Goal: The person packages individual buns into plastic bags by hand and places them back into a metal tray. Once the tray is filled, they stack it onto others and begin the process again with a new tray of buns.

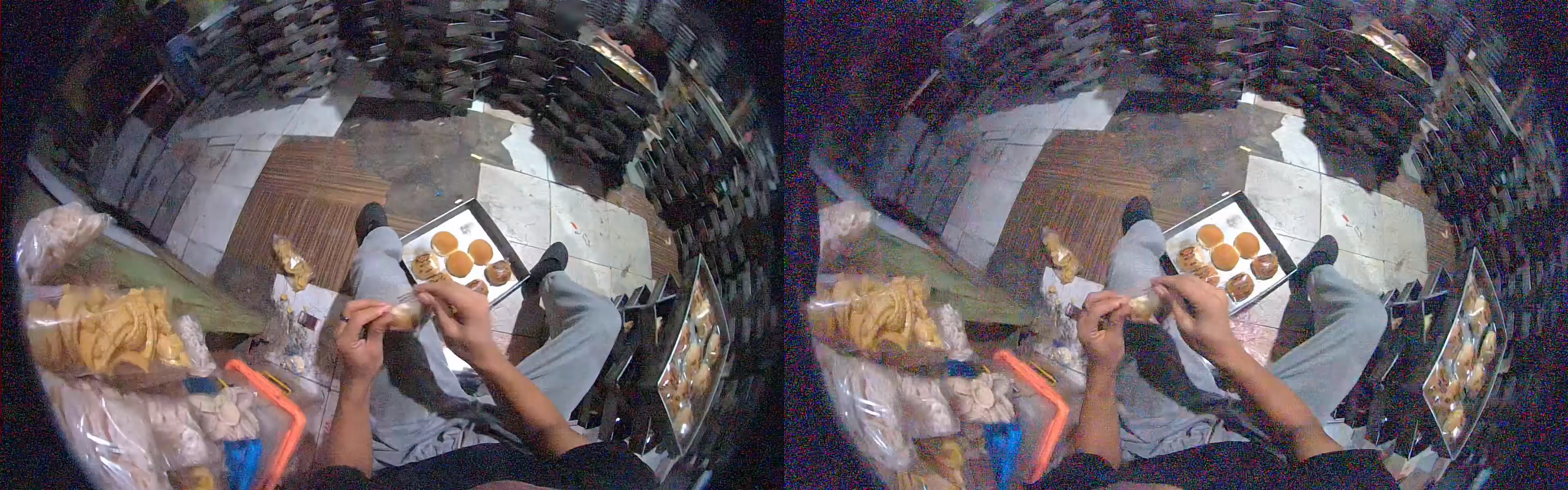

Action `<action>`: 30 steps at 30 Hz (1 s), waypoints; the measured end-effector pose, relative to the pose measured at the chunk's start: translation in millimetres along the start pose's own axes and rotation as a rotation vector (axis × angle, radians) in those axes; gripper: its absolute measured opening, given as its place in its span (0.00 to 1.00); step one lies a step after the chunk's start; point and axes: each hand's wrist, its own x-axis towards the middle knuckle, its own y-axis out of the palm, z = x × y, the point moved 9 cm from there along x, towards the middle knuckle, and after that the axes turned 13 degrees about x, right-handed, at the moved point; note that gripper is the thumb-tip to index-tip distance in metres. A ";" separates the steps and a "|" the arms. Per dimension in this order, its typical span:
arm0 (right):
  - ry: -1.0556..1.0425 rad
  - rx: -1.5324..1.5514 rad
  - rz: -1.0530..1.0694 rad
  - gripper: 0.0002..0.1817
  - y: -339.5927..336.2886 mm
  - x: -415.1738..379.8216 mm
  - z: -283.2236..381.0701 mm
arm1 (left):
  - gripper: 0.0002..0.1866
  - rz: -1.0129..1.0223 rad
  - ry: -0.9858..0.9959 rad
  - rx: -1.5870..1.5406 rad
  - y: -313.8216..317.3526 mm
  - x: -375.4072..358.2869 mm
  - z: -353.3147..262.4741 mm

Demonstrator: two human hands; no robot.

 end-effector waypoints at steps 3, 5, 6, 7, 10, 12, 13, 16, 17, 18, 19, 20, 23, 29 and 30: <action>-0.448 -0.204 -0.074 0.07 -12.5 -9.3 72.9 | 0.07 0.001 -0.059 -0.161 -12.9 11.2 -8.6; -0.262 -0.222 -0.067 0.08 -25.3 -11.2 20.1 | 0.04 0.080 -0.082 -0.102 -18.2 13.4 -2.2; -0.018 0.003 -0.045 0.06 -28.1 4.5 -18.8 | 0.03 0.140 -0.335 -0.217 -9.8 9.6 15.3; -0.014 0.001 -0.047 0.06 -30.8 -1.1 -24.5 | 0.02 0.208 -0.587 -0.330 2.3 -1.9 30.6; 0.324 0.366 -0.077 0.08 -32.2 -2.5 -48.5 | 0.02 0.084 -0.453 -0.298 6.1 9.4 39.4; 0.319 0.360 -0.111 0.08 -33.4 14.9 -41.8 | 0.04 0.001 -0.177 -0.058 -4.2 36.3 9.6; 0.305 0.361 -0.132 0.08 -34.3 28.6 -39.3 | 0.04 0.006 -0.189 -0.062 1.5 53.1 7.1; 0.356 0.432 -0.070 0.10 -16.6 47.9 -71.4 | 0.05 0.152 -0.310 -0.017 13.2 60.5 11.9; 0.380 0.645 -0.137 0.09 -16.0 42.7 -96.1 | 0.05 0.110 -0.257 0.064 3.8 59.4 8.9; 0.453 0.601 -0.107 0.09 -19.1 27.0 -117.1 | 0.05 0.067 -0.195 0.147 -4.8 59.8 5.6; 0.518 0.556 -0.078 0.09 -20.7 6.8 -134.0 | 0.05 0.066 -0.191 0.156 -9.4 49.8 9.7; 0.551 0.555 -0.087 0.09 -12.9 -16.6 -144.3 | 0.05 0.125 -0.252 0.207 -10.4 24.0 21.4; 0.673 0.747 -0.094 0.07 9.6 -84.8 -173.3 | 0.07 0.268 -0.608 0.109 -5.7 -48.5 60.6; 0.498 0.671 -0.126 0.09 -9.1 -44.5 -116.3 | 0.09 0.111 -0.495 0.148 -24.6 -15.8 29.7; 0.483 0.635 -0.154 0.09 -14.3 -29.8 -98.0 | 0.09 0.091 -0.432 0.099 -25.0 -3.0 20.0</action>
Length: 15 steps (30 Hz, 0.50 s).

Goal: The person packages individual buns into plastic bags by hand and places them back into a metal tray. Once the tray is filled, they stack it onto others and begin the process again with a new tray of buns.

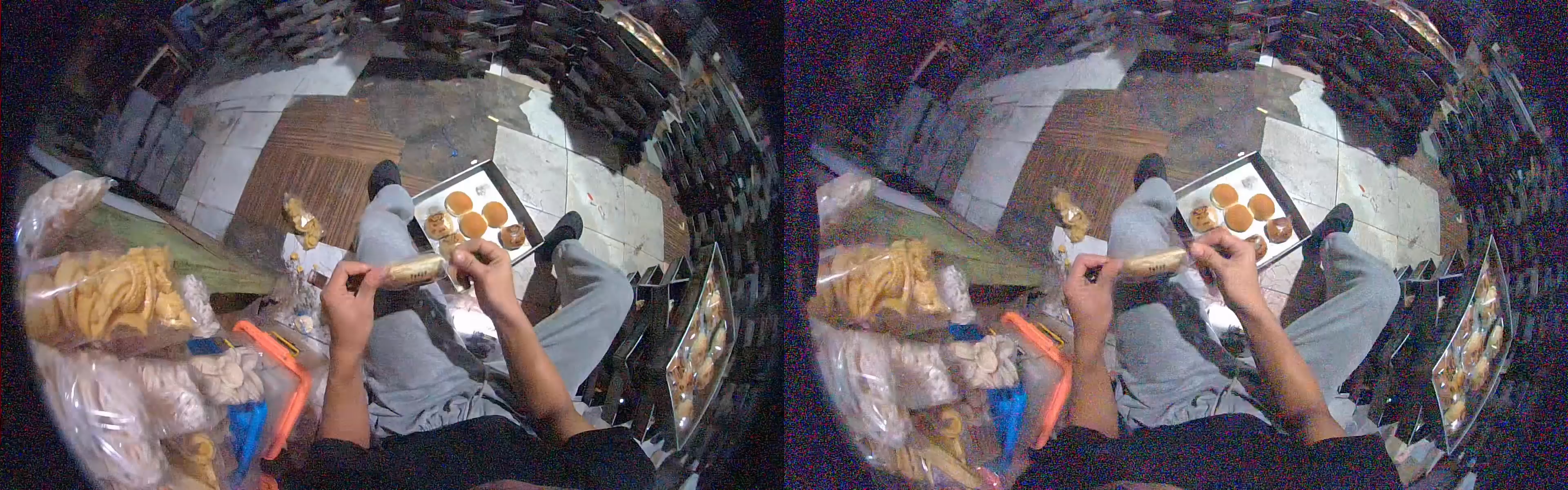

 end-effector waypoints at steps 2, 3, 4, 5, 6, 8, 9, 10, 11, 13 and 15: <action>-0.040 -0.023 -0.028 0.09 12.2 13.8 23.1 | 0.09 -0.036 0.123 -0.061 -0.6 15.1 -21.5; -0.084 -0.105 -0.009 0.10 17.1 21.1 31.9 | 0.09 -0.036 0.134 -0.061 3.1 23.5 -25.2; -0.126 -0.186 0.007 0.11 21.8 27.8 39.3 | 0.10 -0.048 0.188 -0.041 7.0 31.4 -31.4; -0.127 -0.183 0.003 0.11 23.7 36.8 38.6 | 0.10 -0.057 0.237 -0.018 12.3 38.2 -34.6; -0.083 -0.150 0.063 0.10 28.9 47.3 26.9 | 0.11 -0.020 0.196 0.002 26.4 46.4 -21.1; -0.062 -0.107 0.070 0.10 14.7 60.7 1.6 | 0.12 -0.038 0.171 0.112 12.8 32.3 -29.7; -0.066 -0.097 0.070 0.10 11.3 56.4 -5.4 | 0.12 -0.058 0.163 0.220 4.2 28.0 -31.0; 0.085 -0.009 0.044 0.09 6.2 43.5 -27.8 | 0.13 -0.058 0.212 0.208 5.4 16.4 -13.6; 0.253 0.069 0.023 0.10 0.7 26.5 -53.7 | 0.13 -0.061 0.204 0.212 1.4 5.7 0.8; 0.450 0.190 0.027 0.10 -13.0 8.2 -126.2 | 0.12 0.308 -0.510 -0.103 22.3 -32.2 82.2; 0.568 0.351 -0.001 0.11 -14.7 -6.3 -166.9 | 0.11 0.271 -0.572 -0.178 31.0 -58.2 93.3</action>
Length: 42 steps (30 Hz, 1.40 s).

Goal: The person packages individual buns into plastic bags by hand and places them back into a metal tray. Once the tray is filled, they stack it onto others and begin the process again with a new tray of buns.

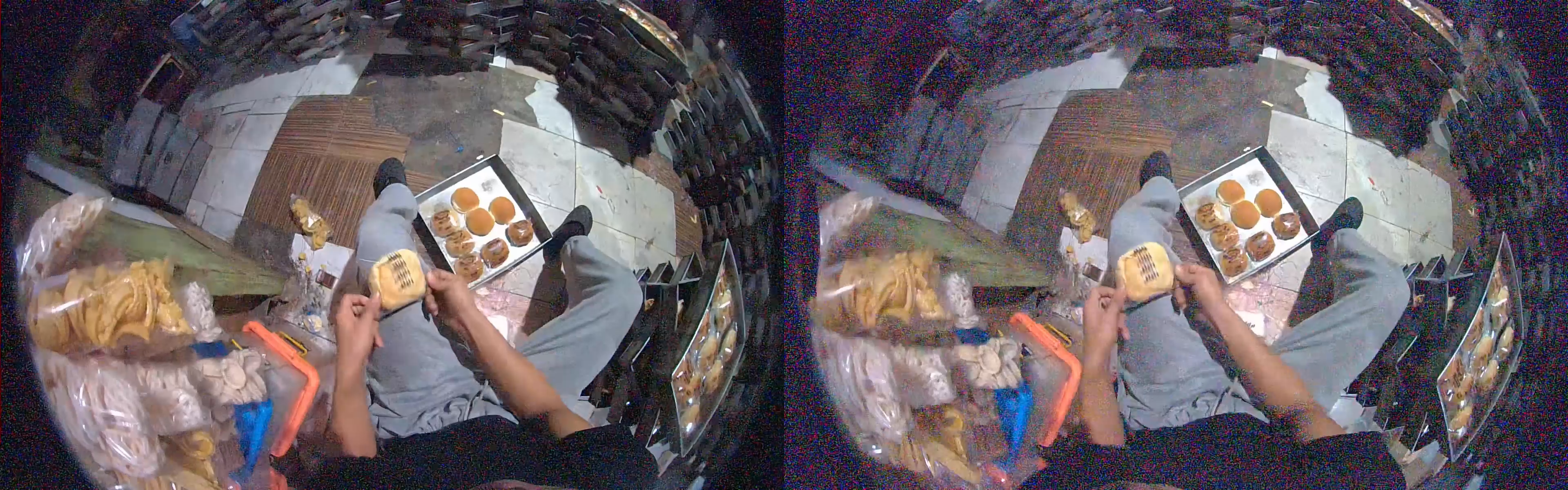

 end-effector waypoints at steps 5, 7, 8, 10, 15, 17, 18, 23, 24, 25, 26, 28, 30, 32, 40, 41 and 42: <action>-0.023 0.206 -0.049 0.23 6.9 -13.8 38.2 | 0.26 0.026 0.306 0.088 56.1 3.9 -39.7; -0.092 0.328 -0.009 0.22 -14.0 -2.6 54.5 | 0.30 0.093 0.573 0.456 91.4 22.2 -60.2; -0.200 0.253 0.009 0.22 -28.1 9.9 63.3 | 0.36 0.133 0.833 0.825 119.5 21.8 -71.9; -0.233 0.168 -0.102 0.22 -56.9 31.6 73.0 | 0.36 0.177 0.815 0.877 148.8 33.6 -91.2; -0.043 0.125 -0.365 0.25 -222.1 145.4 61.6 | 0.27 0.296 0.723 0.933 180.9 83.3 -67.3; 0.001 0.081 -0.582 0.26 -262.3 175.9 105.7 | 0.23 0.394 0.693 0.772 186.4 86.8 -70.4; 0.015 0.027 -0.738 0.27 -264.4 169.4 137.5 | 0.23 0.408 0.676 0.765 189.3 90.7 -71.7; 0.030 -1.247 -0.375 0.28 -239.3 152.3 147.6 | 0.23 0.675 0.634 0.949 201.1 73.0 -55.6; -0.470 -1.284 -0.267 0.24 -168.8 119.5 156.7 | 0.23 0.702 0.648 1.001 202.2 68.6 -50.2; -0.172 -1.336 -0.337 0.22 -155.9 73.1 139.0 | 0.23 0.698 0.654 0.995 201.0 66.2 -49.1; -0.146 -1.269 -0.299 0.23 -142.2 40.6 117.6 | 0.23 0.689 0.683 0.972 200.6 63.1 -50.8; -0.084 -1.411 -0.263 0.22 -97.9 -30.8 87.3 | 0.23 0.674 0.725 0.950 199.4 53.8 -48.7; -0.144 -1.515 -0.234 0.13 -94.7 -89.2 42.0 | 0.21 0.699 0.673 0.951 199.3 44.6 -36.9; -0.220 -1.571 -0.277 0.14 -91.9 -113.3 19.1 | 0.20 0.727 0.664 0.997 206.0 25.7 -25.5; -0.525 -1.511 -0.236 0.21 -26.9 -158.3 47.2 | 0.19 0.631 0.415 0.914 183.0 -31.0 9.5; -0.598 -1.548 -0.197 0.20 -17.3 -162.7 50.7 | 0.19 0.596 0.463 0.805 181.5 -29.6 13.2; -0.665 -1.582 -0.161 0.18 -10.7 -167.9 51.8 | 0.19 0.565 0.509 0.695 180.5 -28.5 12.7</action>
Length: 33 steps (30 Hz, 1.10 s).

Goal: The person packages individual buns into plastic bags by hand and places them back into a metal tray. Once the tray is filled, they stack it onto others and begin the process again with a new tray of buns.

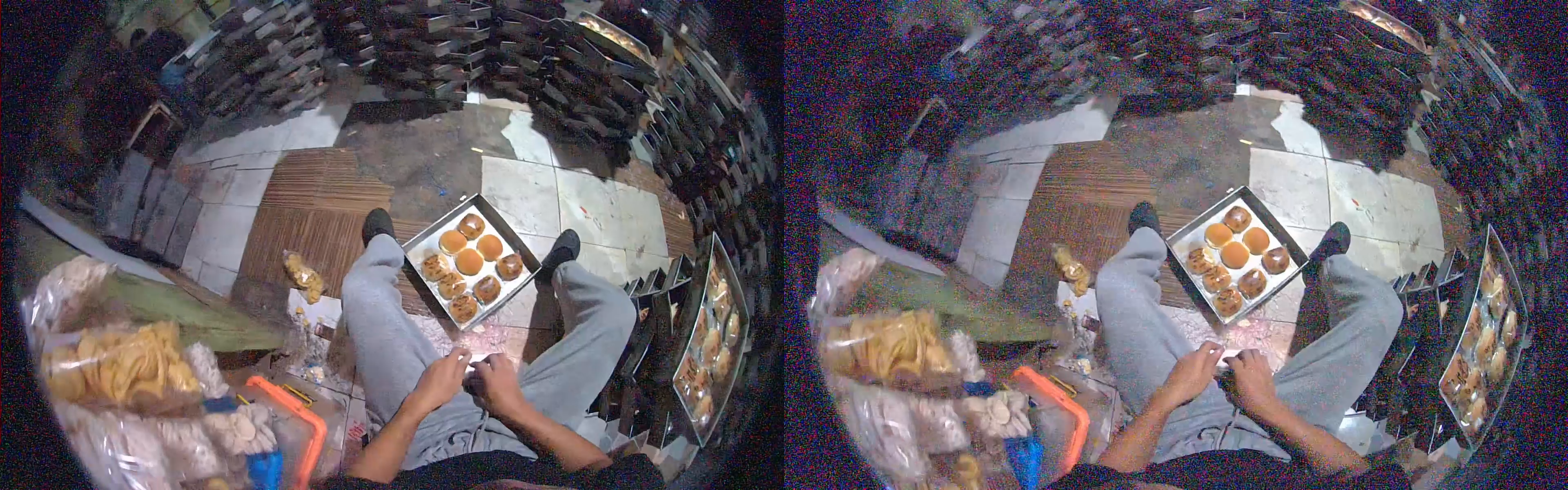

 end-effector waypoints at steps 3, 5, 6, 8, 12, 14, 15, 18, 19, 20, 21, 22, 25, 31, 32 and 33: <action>0.045 -0.124 0.091 0.16 38.3 -6.5 -54.8 | 0.19 -0.042 0.069 -0.001 7.9 7.1 3.7; 0.047 -0.198 0.068 0.20 30.9 -0.5 -50.7 | 0.19 -0.098 0.179 0.065 18.4 5.5 1.6; 0.032 -0.196 0.053 0.20 21.5 1.8 -37.1 | 0.19 -0.146 0.289 0.122 16.9 6.1 -6.8; -0.004 -0.137 -0.033 0.26 2.1 -2.8 -14.6 | 0.19 -0.075 0.196 0.084 6.1 -0.9 -20.0; 0.121 0.126 0.121 0.25 6.2 -15.9 -33.1 | 0.18 0.078 -0.031 -0.060 8.8 -2.8 -11.7; -0.028 0.168 0.056 0.18 -10.8 -12.2 -24.0 | 0.17 -0.100 0.088 -0.045 10.9 0.4 -18.2; -0.035 0.172 0.046 0.15 -27.3 -5.1 -23.3 | 0.17 -0.185 0.154 -0.042 8.8 1.9 -18.8; -0.069 0.221 -0.123 0.11 -89.6 23.5 2.6 | 0.14 -0.088 0.406 0.100 0.3 9.9 -48.7; -0.028 0.255 -0.130 0.12 -101.0 29.0 4.1 | 0.11 -0.113 0.264 0.194 -10.3 23.3 -43.7; 0.010 0.287 -0.140 0.13 -112.5 34.7 7.2 | 0.11 -0.105 0.267 0.191 -26.0 32.8 -51.4; -0.027 0.242 -0.100 0.12 -120.3 40.6 22.6 | 0.11 -0.204 0.358 0.354 -51.6 36.2 -69.2; -0.020 0.236 -0.104 0.12 -118.3 41.5 26.9 | 0.12 -0.306 0.451 0.516 -69.5 36.2 -84.8; -0.120 0.335 0.054 0.27 -95.1 43.3 31.8 | 0.17 -0.353 0.698 0.510 -82.8 35.6 -108.4; -0.165 0.182 0.007 0.44 -64.9 53.8 22.1 | 0.27 -0.280 0.734 0.480 -99.1 18.5 -141.2; -0.227 0.062 -0.010 0.50 -64.5 59.9 24.8 | 0.26 -0.244 0.747 0.377 -101.0 14.8 -148.6; -0.142 0.269 0.060 0.55 -57.1 72.7 12.1 | 0.30 -0.334 0.683 0.403 -105.3 19.6 -141.8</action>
